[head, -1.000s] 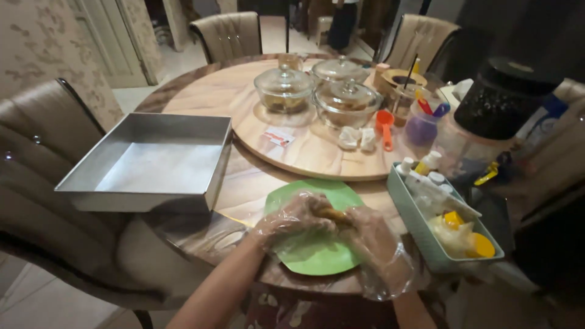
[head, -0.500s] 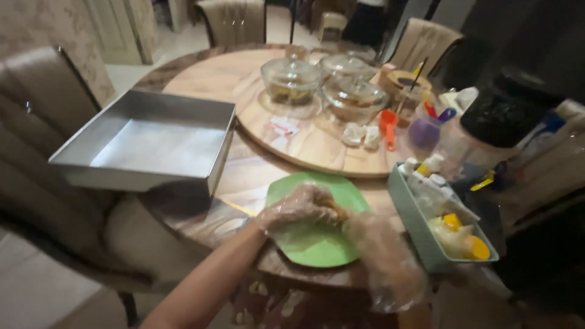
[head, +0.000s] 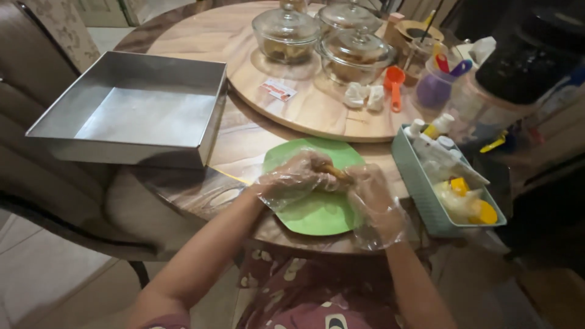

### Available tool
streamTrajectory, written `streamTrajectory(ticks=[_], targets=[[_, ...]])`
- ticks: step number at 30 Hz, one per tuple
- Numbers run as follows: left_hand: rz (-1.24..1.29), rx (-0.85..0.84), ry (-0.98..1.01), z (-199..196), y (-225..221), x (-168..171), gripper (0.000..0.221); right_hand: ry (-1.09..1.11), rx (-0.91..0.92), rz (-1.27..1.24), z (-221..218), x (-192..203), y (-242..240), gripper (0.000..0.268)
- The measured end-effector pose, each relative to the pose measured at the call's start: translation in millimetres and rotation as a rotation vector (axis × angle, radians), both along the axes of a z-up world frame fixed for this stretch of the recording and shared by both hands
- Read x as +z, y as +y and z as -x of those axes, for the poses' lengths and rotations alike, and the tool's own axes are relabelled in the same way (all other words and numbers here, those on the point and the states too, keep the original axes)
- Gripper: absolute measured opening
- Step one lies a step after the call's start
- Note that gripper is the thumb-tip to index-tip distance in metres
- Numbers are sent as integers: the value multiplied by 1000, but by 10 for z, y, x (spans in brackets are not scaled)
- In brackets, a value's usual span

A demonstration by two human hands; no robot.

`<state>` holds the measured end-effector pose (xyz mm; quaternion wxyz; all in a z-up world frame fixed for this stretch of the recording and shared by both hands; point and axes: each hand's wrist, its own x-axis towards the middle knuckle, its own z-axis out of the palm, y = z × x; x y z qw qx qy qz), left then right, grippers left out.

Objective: Flattening, filling, and folding dough to shape a pastry on a plate.

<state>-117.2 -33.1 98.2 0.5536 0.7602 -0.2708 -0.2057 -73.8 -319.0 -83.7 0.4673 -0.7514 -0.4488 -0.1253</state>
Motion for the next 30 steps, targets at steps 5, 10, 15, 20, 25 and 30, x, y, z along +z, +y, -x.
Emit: streamTrajectory(ticks=[5,10,15,20,25,30], targets=[[-13,-5,-46,-44,-6,-65,24,694,442,-693,315,261,101,26],[51,-42,7,61,-32,69,43,75,-180,141,1316,2042,892,81],[150,-26,-32,26,8,-38,34,-553,-732,809,853,935,357,60],[172,-47,-60,-86,-12,-177,29,-735,-829,644,-153,-355,-38,38],[24,-43,-113,-144,-11,-113,33,4,-750,563,531,1127,563,25],[-243,73,-194,-332,229,54,38,392,-697,443,1027,1839,925,34]])
